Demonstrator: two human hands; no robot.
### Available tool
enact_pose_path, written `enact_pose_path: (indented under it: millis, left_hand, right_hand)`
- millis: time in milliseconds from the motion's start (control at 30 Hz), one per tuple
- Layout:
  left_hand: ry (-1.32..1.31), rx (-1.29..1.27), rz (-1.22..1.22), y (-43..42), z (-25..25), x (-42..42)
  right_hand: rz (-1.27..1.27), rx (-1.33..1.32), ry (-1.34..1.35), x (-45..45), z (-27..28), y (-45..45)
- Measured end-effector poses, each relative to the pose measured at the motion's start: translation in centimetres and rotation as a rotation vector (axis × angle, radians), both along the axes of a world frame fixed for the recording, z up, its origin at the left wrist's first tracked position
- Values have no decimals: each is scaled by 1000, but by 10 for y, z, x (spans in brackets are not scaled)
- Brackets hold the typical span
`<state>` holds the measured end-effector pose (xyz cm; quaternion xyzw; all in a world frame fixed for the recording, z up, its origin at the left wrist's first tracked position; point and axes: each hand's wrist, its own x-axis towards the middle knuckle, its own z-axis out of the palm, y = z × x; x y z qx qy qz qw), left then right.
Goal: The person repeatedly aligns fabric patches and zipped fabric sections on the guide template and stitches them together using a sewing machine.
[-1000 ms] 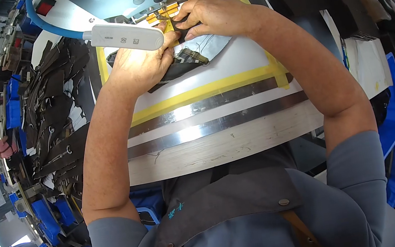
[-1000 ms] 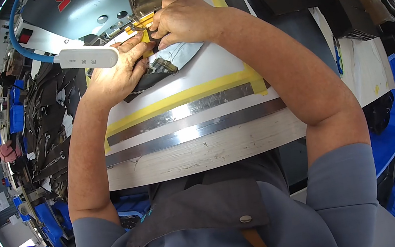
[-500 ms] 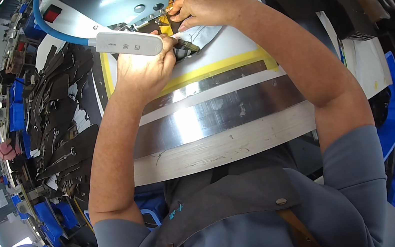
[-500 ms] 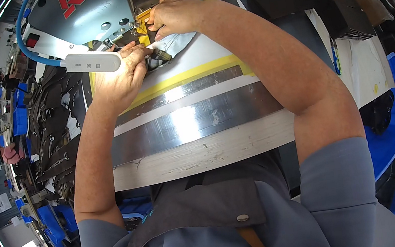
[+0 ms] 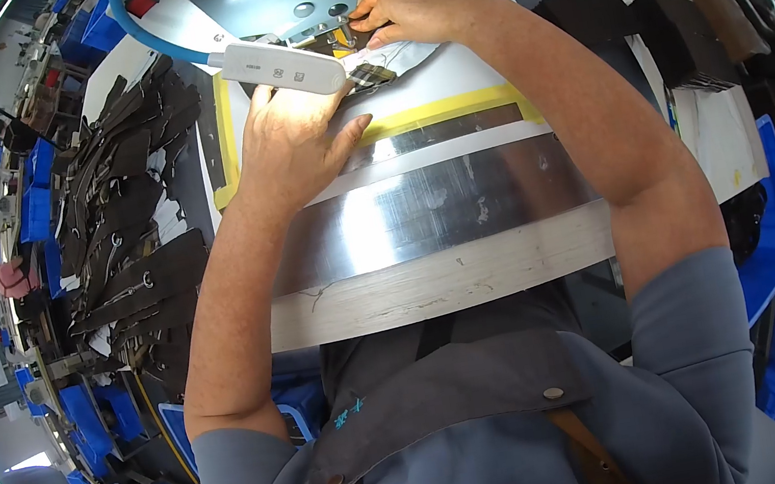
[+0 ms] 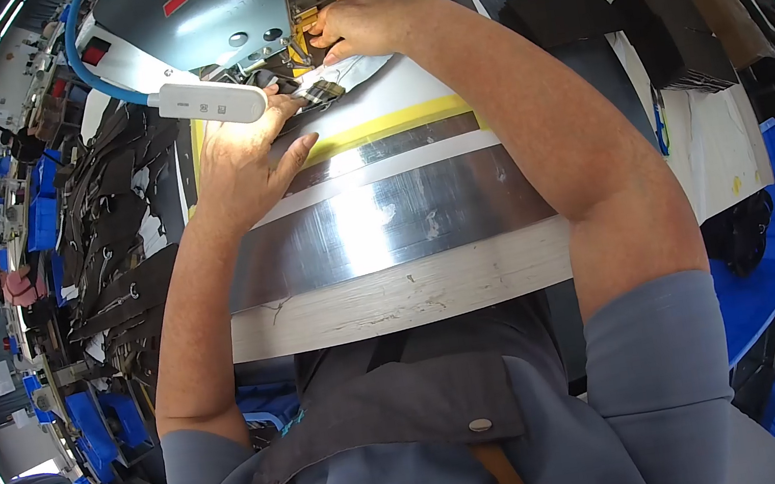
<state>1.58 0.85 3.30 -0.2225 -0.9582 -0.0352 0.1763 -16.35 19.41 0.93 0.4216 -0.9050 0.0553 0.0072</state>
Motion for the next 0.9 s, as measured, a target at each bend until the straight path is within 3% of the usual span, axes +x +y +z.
enact_pose_path:
  millis: [600, 733, 800, 900]
  left_hand:
    - [-61, 126, -12, -8, 12, 34]
    - [-37, 233, 114, -15, 11, 38]
    - [297, 203, 155, -21, 3, 31]
    - [117, 343, 284, -29, 3, 18]
  right_hand:
    - [150, -112, -115, 24, 3, 19]
    - [189, -122, -146, 45, 7, 26]
    - [219, -121, -156, 48, 5, 31]
    - [232, -271, -184, 51, -2, 36]
